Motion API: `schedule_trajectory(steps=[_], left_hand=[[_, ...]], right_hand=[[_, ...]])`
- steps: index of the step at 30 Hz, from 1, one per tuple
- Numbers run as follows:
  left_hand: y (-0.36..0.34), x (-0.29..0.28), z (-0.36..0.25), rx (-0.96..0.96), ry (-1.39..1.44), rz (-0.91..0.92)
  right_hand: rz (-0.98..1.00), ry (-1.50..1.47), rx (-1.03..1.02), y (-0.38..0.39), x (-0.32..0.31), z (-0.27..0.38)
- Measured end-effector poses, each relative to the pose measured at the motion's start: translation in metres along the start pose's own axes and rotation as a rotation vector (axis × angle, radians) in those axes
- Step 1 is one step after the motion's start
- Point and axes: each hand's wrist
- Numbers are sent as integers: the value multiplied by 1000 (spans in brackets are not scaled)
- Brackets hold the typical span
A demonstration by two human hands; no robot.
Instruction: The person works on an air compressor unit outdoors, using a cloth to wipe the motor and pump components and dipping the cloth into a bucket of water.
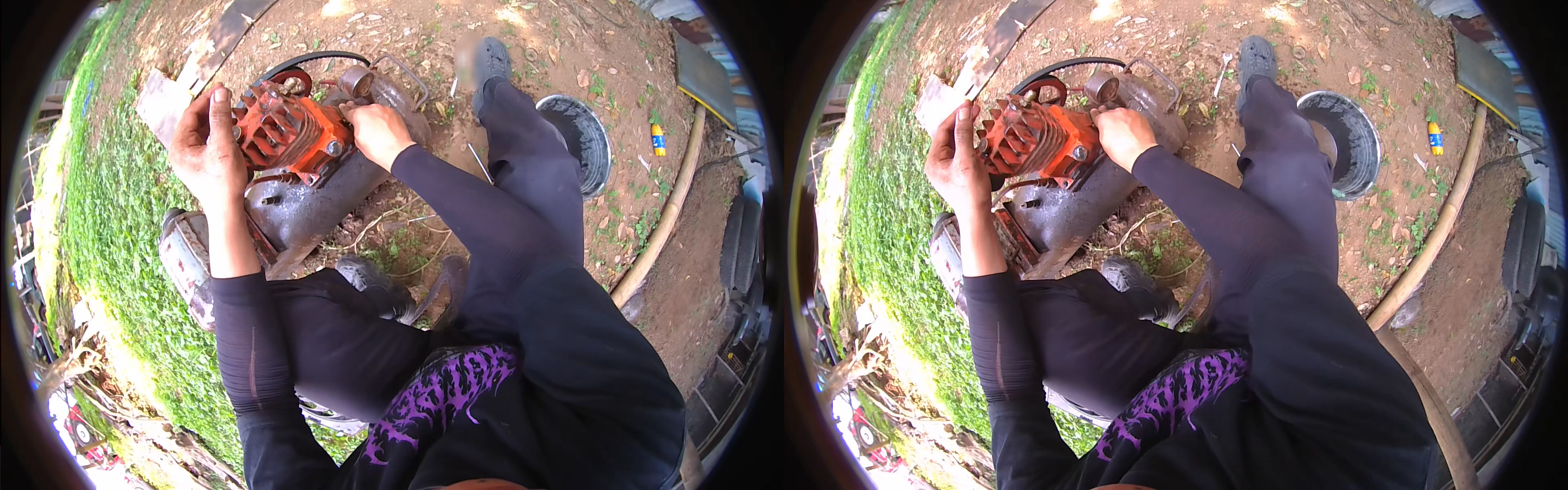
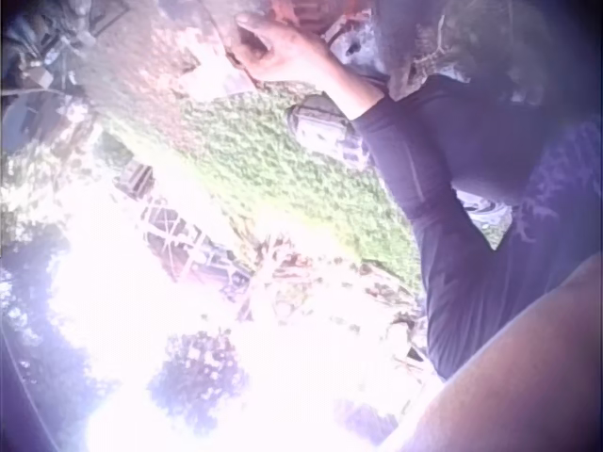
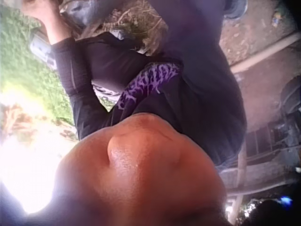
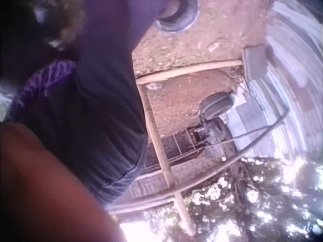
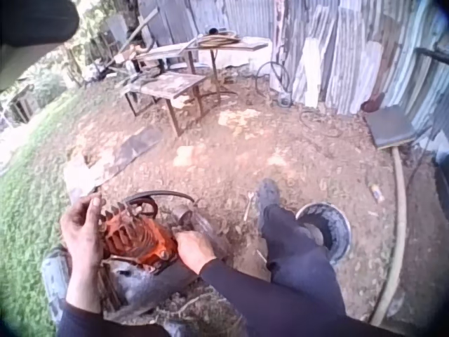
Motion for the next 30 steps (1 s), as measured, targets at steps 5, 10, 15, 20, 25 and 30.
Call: schedule_trajectory(steps=[5, 10, 15, 20, 25, 30], left_hand=[[2, -2, 0, -19, 19, -2], [4, -5, -8, -27, -64, 3], [2, 0, -4, 1, -33, -41], [4, -1, -4, -6, -24, -71], [2, 1, -6, -14, -6, -84], [2, 4, -6, 66, 42, -142]], right_hand=[[-14, 8, 29, 35, -24, 9], [-61, 119, 93, 19, -22, 9], [20, 106, 58, -11, 5, 0], [-22, -29, 104, 10, -1, 15], [72, -72, 62, -8, -13, 7], [-13, -243, -16, 4, -9, 12]])
Point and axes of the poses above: each hand's wrist, its own y-axis away from the middle knuckle, its own x-axis out of the palm, z = x × y, and after that the axes turned 8 degrees about -y, right-handed
